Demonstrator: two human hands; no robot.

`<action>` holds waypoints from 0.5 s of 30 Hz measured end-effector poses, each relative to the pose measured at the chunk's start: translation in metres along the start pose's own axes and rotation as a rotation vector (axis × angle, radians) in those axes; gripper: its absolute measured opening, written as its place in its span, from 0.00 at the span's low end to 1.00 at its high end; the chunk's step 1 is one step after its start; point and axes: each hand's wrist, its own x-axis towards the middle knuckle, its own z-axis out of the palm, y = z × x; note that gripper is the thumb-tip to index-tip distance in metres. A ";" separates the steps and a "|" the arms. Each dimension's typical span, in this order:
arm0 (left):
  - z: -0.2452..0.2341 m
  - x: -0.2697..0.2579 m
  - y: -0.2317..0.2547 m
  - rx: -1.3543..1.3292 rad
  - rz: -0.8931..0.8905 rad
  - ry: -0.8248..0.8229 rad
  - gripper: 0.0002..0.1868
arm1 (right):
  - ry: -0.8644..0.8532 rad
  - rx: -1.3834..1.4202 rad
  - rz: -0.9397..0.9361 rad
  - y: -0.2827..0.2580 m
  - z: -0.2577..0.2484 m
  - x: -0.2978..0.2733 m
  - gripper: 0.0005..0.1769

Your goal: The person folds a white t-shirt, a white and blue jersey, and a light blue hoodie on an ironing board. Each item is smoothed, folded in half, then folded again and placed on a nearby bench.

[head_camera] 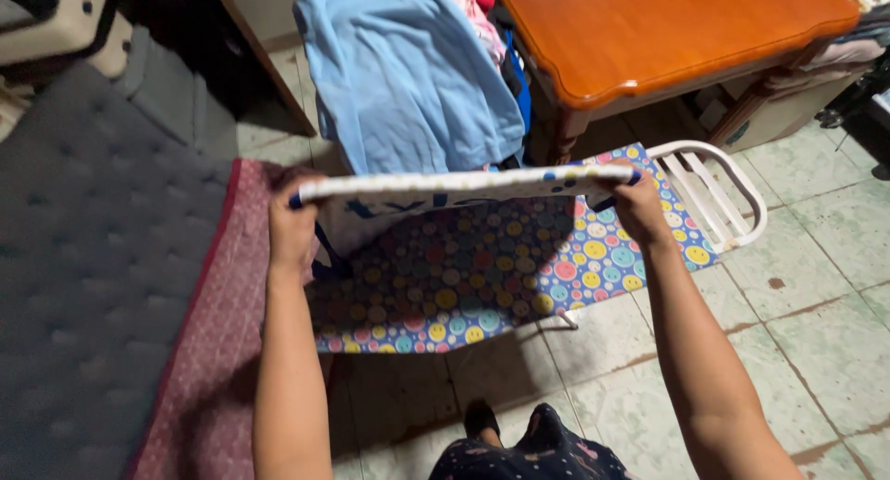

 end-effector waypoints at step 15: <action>0.151 0.284 0.115 -0.393 0.245 -0.341 0.11 | 0.034 0.004 -0.570 -0.214 0.012 0.018 0.13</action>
